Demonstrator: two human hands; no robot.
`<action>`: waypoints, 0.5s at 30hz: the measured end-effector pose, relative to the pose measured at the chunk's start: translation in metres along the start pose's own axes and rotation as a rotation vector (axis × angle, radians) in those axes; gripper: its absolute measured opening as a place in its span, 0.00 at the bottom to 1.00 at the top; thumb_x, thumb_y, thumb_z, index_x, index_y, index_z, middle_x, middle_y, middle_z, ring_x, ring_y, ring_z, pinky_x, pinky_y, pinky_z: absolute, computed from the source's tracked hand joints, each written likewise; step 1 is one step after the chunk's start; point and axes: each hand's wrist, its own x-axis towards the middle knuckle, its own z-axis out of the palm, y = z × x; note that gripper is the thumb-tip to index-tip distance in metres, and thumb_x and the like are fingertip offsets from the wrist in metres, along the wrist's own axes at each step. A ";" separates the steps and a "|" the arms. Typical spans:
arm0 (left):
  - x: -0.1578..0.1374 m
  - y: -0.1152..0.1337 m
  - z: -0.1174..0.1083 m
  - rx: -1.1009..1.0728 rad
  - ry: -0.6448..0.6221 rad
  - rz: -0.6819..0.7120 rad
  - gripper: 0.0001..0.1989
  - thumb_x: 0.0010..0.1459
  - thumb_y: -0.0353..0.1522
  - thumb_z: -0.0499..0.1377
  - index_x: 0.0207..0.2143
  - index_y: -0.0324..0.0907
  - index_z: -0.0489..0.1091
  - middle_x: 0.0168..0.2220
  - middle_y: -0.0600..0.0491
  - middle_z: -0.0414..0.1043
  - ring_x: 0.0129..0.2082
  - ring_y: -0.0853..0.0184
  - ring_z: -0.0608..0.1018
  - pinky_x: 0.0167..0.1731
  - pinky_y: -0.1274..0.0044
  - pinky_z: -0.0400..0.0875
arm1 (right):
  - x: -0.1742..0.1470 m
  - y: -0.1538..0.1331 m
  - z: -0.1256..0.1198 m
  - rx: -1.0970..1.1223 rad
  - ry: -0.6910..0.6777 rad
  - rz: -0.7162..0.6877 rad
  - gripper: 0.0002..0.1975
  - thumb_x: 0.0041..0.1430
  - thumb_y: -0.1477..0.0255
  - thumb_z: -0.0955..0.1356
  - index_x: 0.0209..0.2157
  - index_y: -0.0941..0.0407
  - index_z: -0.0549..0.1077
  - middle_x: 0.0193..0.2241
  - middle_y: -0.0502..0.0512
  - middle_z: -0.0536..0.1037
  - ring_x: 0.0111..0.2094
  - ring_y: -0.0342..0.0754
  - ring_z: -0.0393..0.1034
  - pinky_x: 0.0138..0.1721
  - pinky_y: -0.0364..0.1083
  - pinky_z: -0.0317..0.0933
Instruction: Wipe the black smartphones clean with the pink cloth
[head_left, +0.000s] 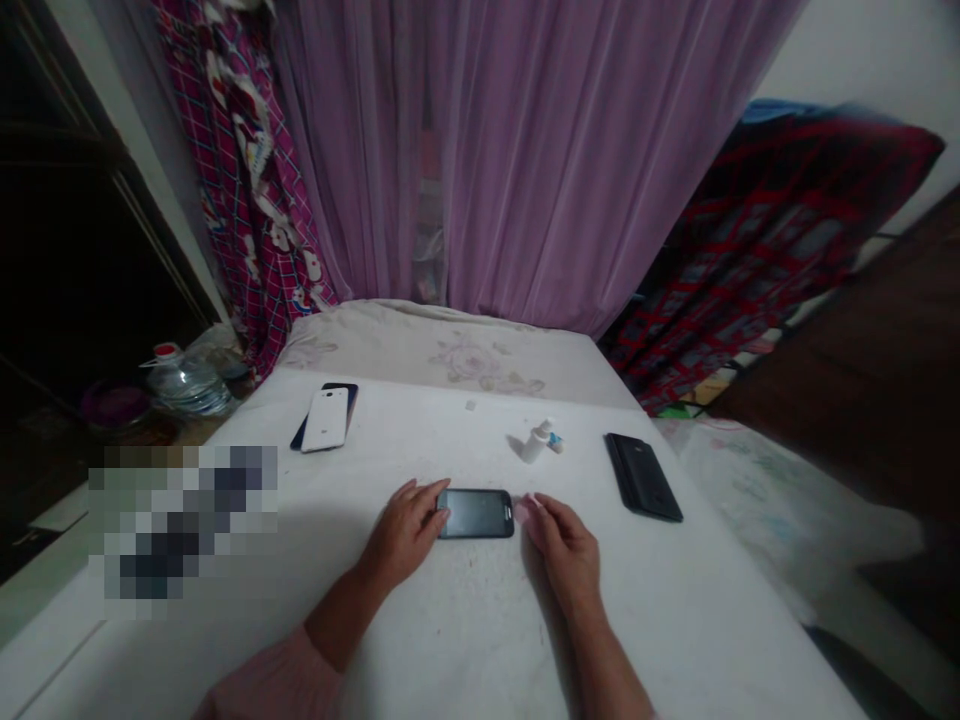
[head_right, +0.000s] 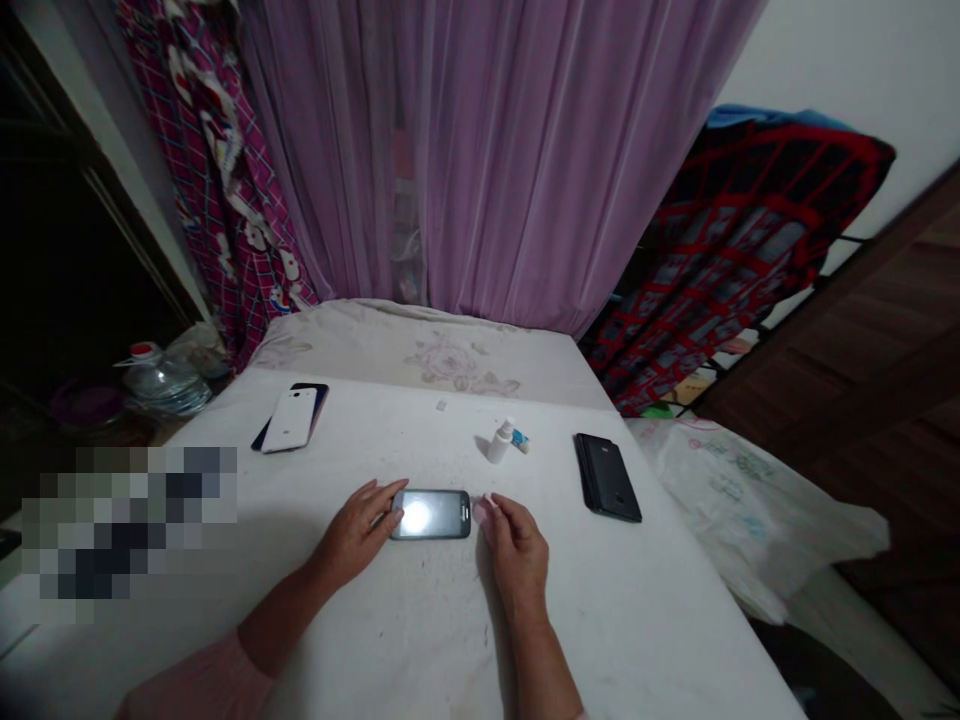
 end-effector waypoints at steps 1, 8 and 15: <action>0.000 -0.002 0.001 0.016 0.010 0.010 0.18 0.64 0.36 0.51 0.55 0.43 0.66 0.40 0.49 0.78 0.43 0.62 0.78 0.58 0.61 0.63 | 0.000 0.000 0.001 -0.017 -0.008 -0.007 0.16 0.50 0.59 0.71 0.35 0.55 0.80 0.37 0.59 0.81 0.41 0.54 0.75 0.47 0.53 0.66; -0.007 -0.004 0.009 0.182 -0.061 0.053 0.34 0.54 0.47 0.62 0.60 0.44 0.60 0.58 0.43 0.68 0.60 0.50 0.67 0.61 0.52 0.53 | 0.001 -0.008 0.008 -0.143 -0.011 -0.153 0.14 0.55 0.61 0.68 0.36 0.54 0.80 0.37 0.59 0.81 0.39 0.52 0.74 0.45 0.51 0.68; -0.003 0.009 0.011 0.189 -0.075 -0.001 0.30 0.53 0.41 0.64 0.57 0.45 0.62 0.57 0.44 0.68 0.59 0.52 0.67 0.63 0.53 0.48 | -0.028 -0.008 0.004 -0.474 -0.177 -0.403 0.15 0.59 0.69 0.63 0.43 0.51 0.80 0.41 0.59 0.80 0.43 0.53 0.73 0.44 0.52 0.70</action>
